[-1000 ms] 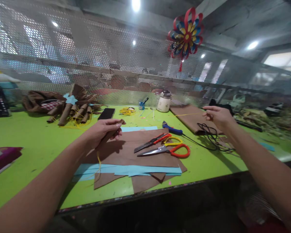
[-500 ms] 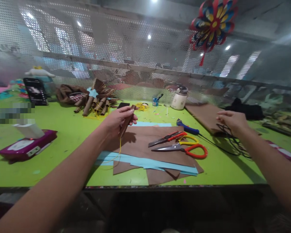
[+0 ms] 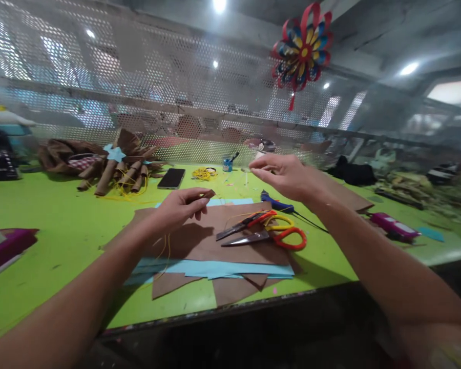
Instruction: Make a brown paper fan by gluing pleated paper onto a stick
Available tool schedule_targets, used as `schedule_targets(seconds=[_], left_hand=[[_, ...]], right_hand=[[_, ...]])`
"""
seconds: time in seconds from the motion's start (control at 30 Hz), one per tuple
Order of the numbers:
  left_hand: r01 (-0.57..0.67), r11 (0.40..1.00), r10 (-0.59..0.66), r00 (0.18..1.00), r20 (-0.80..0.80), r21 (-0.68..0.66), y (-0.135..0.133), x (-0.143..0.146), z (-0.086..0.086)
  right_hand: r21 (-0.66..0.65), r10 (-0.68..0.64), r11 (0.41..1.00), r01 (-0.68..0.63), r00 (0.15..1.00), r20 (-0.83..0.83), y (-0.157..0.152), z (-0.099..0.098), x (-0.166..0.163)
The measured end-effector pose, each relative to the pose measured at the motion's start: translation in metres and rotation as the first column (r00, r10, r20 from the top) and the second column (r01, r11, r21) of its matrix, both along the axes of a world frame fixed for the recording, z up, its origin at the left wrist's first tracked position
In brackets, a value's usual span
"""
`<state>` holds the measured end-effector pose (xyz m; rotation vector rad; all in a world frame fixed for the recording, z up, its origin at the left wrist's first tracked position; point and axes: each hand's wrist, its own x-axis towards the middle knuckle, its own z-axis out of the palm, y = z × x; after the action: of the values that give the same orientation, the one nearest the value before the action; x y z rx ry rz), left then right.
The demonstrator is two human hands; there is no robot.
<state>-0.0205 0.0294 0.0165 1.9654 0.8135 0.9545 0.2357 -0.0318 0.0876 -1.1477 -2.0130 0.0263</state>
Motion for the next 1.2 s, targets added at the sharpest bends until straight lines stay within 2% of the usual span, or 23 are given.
schedule_targets(seconds=[0.13,0.2,0.27,0.33,0.37,0.4,0.47,0.57,0.67,0.77,0.83,0.9,0.97,1.0,1.13,1.2], left_hand=[[-0.034,0.993,0.037,0.999,-0.022,0.115,-0.005,-0.001,0.01],[-0.034,0.98,0.049,0.996,-0.075,0.198,-0.009,-0.001,0.015],[-0.052,0.951,0.092,0.989,-0.118,0.304,-0.011,-0.004,0.019],[-0.101,0.905,0.174,0.974,-0.143,0.412,-0.011,-0.008,0.022],[-0.126,0.88,0.216,0.965,-0.151,0.457,-0.012,-0.01,0.024],[-0.141,0.86,0.248,0.955,-0.161,0.49,-0.012,-0.012,0.026],[-0.123,0.848,0.258,0.945,-0.199,0.515,-0.015,-0.013,0.029],[-0.043,0.877,0.191,0.945,-0.264,0.479,-0.022,-0.01,0.033],[-0.018,0.917,0.149,0.942,-0.302,0.398,-0.032,-0.006,0.037],[0.062,0.972,0.017,0.943,-0.331,0.228,-0.037,-0.008,0.04],[0.098,0.989,-0.072,0.972,-0.222,0.108,-0.033,-0.012,0.039],[0.092,0.995,-0.092,0.996,0.019,-0.026,-0.025,-0.017,0.034],[0.11,0.969,-0.068,0.98,0.187,-0.222,-0.016,-0.02,0.028],[0.121,0.943,-0.058,0.977,0.204,-0.311,-0.013,-0.02,0.024],[0.216,0.79,-0.195,0.976,0.098,-0.574,-0.009,-0.017,0.013],[0.241,0.739,-0.259,0.964,0.064,-0.629,-0.008,-0.016,0.01]], right_hand=[[-0.219,0.134,0.962,-0.164,0.98,-0.144,0.012,0.002,-0.013],[-0.343,0.241,0.894,-0.287,0.955,-0.173,0.018,0.001,-0.028],[-0.45,0.36,0.8,-0.397,0.918,-0.169,0.024,0.001,-0.046],[-0.526,0.457,0.722,-0.45,0.88,-0.127,0.03,0.002,-0.062],[-0.549,0.485,0.705,-0.448,0.87,-0.088,0.032,0.004,-0.067],[-0.562,0.495,0.707,-0.429,0.868,-0.04,0.034,0.007,-0.071],[-0.556,0.48,0.747,-0.363,0.874,0.075,0.037,0.013,-0.074],[-0.528,0.477,0.797,-0.294,0.842,0.252,0.033,0.019,-0.073],[-0.455,0.43,0.862,-0.223,0.798,0.423,0.019,0.018,-0.074],[-0.358,0.324,0.921,-0.15,0.806,0.495,0.001,0.008,-0.07],[-0.368,0.319,0.917,-0.154,0.837,0.445,-0.007,-0.002,-0.058],[-0.364,0.278,0.92,-0.147,0.899,0.34,-0.009,-0.012,-0.041],[-0.351,0.22,0.927,-0.13,0.948,0.23,-0.005,-0.023,-0.021],[-0.365,0.2,0.923,-0.124,0.963,0.18,-0.002,-0.029,-0.012],[-0.404,0.172,0.903,-0.146,0.985,0.029,0.015,-0.053,0.013],[-0.419,0.157,0.895,-0.155,0.987,-0.031,0.021,-0.062,0.019]])
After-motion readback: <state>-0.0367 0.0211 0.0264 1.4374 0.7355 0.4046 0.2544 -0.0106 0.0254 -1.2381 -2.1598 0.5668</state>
